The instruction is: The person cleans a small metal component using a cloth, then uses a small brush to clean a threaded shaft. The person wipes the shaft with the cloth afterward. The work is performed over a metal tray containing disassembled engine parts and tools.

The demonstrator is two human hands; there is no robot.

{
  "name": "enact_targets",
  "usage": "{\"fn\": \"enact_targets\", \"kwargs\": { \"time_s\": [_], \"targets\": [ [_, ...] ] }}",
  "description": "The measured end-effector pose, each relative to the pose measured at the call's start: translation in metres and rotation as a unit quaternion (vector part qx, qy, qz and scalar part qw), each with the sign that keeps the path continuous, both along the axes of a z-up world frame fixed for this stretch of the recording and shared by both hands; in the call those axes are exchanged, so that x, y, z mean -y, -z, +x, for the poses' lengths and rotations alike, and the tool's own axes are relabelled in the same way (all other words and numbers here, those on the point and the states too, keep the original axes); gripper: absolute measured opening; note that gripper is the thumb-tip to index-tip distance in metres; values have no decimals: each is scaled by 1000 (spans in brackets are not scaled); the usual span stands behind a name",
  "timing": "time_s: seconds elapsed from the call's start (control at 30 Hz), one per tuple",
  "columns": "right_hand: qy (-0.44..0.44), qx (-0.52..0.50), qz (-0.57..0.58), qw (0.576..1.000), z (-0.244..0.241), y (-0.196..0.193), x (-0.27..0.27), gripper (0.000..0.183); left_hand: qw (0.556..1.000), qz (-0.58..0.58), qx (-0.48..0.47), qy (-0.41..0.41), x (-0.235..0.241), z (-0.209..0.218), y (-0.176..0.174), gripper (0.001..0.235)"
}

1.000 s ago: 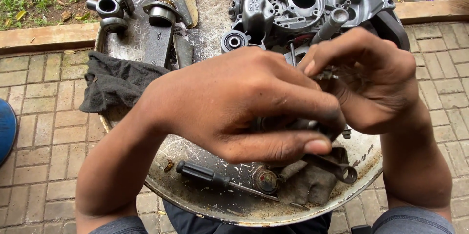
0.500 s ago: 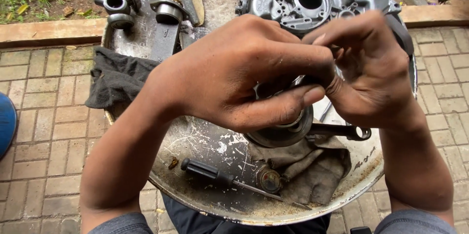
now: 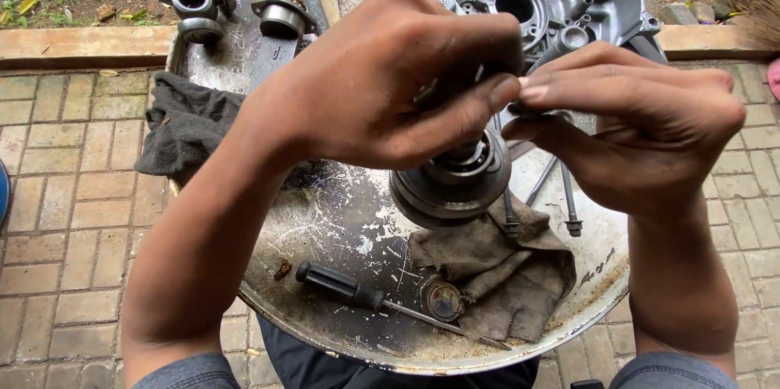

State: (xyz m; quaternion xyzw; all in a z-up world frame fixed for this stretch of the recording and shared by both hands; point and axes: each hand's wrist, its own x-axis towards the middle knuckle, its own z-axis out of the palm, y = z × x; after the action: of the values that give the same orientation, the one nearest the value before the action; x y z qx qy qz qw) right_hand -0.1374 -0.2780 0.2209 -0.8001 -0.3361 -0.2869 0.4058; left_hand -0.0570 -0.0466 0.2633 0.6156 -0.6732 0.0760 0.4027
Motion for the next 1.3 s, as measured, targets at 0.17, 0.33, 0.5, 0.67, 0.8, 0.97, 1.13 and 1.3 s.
{"fn": "enact_targets", "kwargs": {
  "time_s": [0.17, 0.33, 0.5, 0.67, 0.8, 0.97, 1.13, 1.3],
  "targets": [
    [-17, 59, -52, 997, 5, 2, 11, 16, 999, -3, 3, -42, 0, 6, 5, 15],
    [-40, 48, -20, 998, 4, 3, 9, 7, 998, 0, 13, -62, 2, 8, 7, 17],
    [-13, 31, -51, 998, 1, -3, 0, 14, 997, 3, 19, -72, 4, 5, 9, 22],
    [9, 63, -56, 996, -9, -3, -6, 9, 994, -9, 45, -101, 7, 2, 12, 19],
    [27, 77, -79, 994, -7, 2, -7, 7, 995, -14, 42, -94, 6, 0, 12, 23],
    [20, 89, -53, 994, -11, -1, -12, 8, 993, -5, 45, -106, 6, -2, 10, 24],
    [24, 90, -63, 994, -25, -4, -19, 9, 993, -11, 56, -103, 7, -3, 13, 21],
    [14, 40, -116, 992, -31, -10, -14, 11, 992, -4, 62, -112, 6, -1, 14, 22]
  ]
}}
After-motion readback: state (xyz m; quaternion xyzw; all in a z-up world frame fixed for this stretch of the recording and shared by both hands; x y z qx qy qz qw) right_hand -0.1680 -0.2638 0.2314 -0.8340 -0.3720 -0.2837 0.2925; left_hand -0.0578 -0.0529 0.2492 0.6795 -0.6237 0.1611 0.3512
